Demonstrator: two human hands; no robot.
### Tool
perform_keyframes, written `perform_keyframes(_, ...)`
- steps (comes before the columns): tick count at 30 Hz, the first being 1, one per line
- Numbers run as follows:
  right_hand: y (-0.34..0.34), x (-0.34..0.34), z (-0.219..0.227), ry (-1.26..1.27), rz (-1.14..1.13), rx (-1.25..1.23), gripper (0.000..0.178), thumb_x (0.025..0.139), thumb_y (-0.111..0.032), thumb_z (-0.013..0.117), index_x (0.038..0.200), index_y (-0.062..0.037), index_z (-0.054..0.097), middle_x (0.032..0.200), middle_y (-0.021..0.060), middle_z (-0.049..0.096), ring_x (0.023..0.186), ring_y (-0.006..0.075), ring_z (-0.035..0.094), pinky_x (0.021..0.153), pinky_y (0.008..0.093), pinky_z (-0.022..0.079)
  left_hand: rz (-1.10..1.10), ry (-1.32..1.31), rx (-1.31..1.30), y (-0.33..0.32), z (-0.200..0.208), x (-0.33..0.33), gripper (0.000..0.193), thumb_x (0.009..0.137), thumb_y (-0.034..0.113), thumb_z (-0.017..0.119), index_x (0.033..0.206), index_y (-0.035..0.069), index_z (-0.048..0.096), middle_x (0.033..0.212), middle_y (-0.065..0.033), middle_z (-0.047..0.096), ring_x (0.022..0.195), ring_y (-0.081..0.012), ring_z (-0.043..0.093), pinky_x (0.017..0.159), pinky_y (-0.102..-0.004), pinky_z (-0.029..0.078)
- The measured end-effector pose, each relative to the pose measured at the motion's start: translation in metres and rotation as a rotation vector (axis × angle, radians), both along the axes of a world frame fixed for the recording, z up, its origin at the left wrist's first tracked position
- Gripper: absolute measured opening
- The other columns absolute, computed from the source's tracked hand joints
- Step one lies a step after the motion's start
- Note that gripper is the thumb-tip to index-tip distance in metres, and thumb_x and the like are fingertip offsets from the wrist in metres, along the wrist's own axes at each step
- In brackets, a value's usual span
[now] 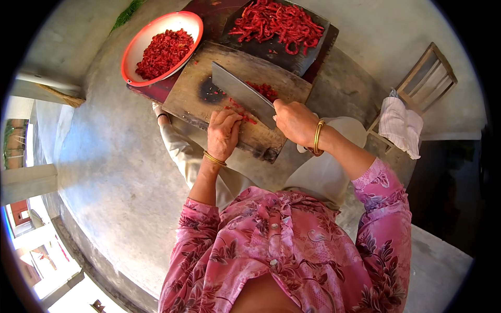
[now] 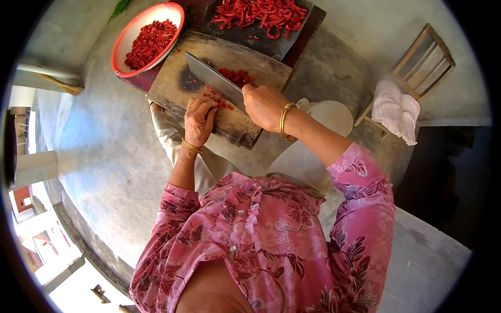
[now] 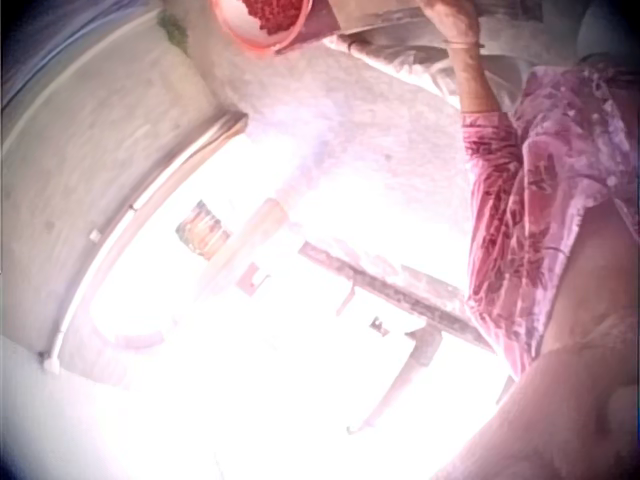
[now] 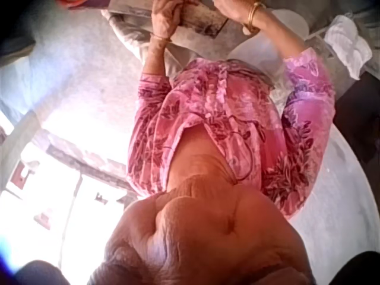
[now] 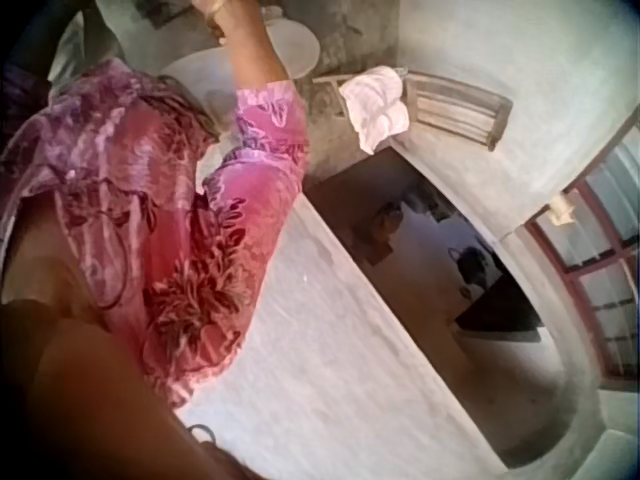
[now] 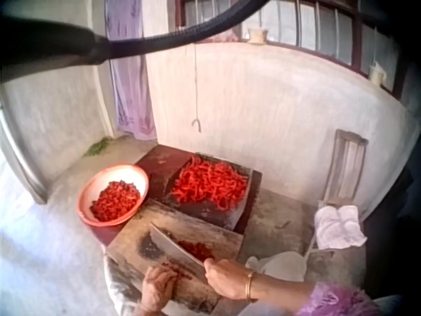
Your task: The person sits on the floor and uses a large cleaver to chop red chilies on a wooden cutting board. They repeatedly remove stems from the chilies by hand, chop them into small pieces, and transfer the chopped chilies into a red bowl.
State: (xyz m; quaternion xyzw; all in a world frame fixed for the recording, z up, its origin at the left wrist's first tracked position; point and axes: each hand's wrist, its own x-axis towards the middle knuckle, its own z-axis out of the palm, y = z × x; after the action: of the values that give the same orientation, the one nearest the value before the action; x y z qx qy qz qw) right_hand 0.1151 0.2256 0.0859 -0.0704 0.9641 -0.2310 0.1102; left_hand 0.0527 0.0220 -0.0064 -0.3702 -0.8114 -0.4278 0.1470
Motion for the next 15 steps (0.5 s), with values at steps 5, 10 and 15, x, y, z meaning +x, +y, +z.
perform_keyframes(5,-0.003,0.016,0.019,-0.041,0.083,0.098,0.019,0.089,-0.012,0.051,0.082,0.0034,0.042,0.061,0.0228,0.056,0.063,0.0396,0.059,0.057,0.0458,0.046,0.014,0.031,-0.029,-0.002,0.001,0.001,0.014,0.071,-0.003,0.063,0.083,0.003,0.062,0.088,-0.0095,0.06,0.077,-0.0283,0.053,0.071,-0.0357,0.045)
perform_keyframes(10,-0.008,0.025,0.034,-0.2,0.108,0.152,0.014,0.073,0.004,0.055,0.084,0.0067,0.047,0.071,0.0252,0.061,0.074,0.0385,0.063,0.062,0.0436,0.051,-0.003,0.036,-0.04,-0.004,0.001,0.002,0.014,0.07,-0.003,0.063,0.083,0.003,0.062,0.085,-0.0091,0.059,0.077,-0.028,0.052,0.071,-0.0359,0.045)
perform_keyframes(15,-0.018,0.008,0.039,-0.141,0.214,0.214,0.015,0.072,0.006,0.055,0.084,0.0059,0.045,0.07,0.0241,0.061,0.071,0.0384,0.063,0.06,0.0433,0.05,-0.028,-0.016,-0.004,-0.006,-0.002,0.002,0.014,0.07,-0.003,0.064,0.083,0.003,0.063,0.084,-0.0087,0.059,0.076,-0.0275,0.053,0.069,-0.035,0.045)
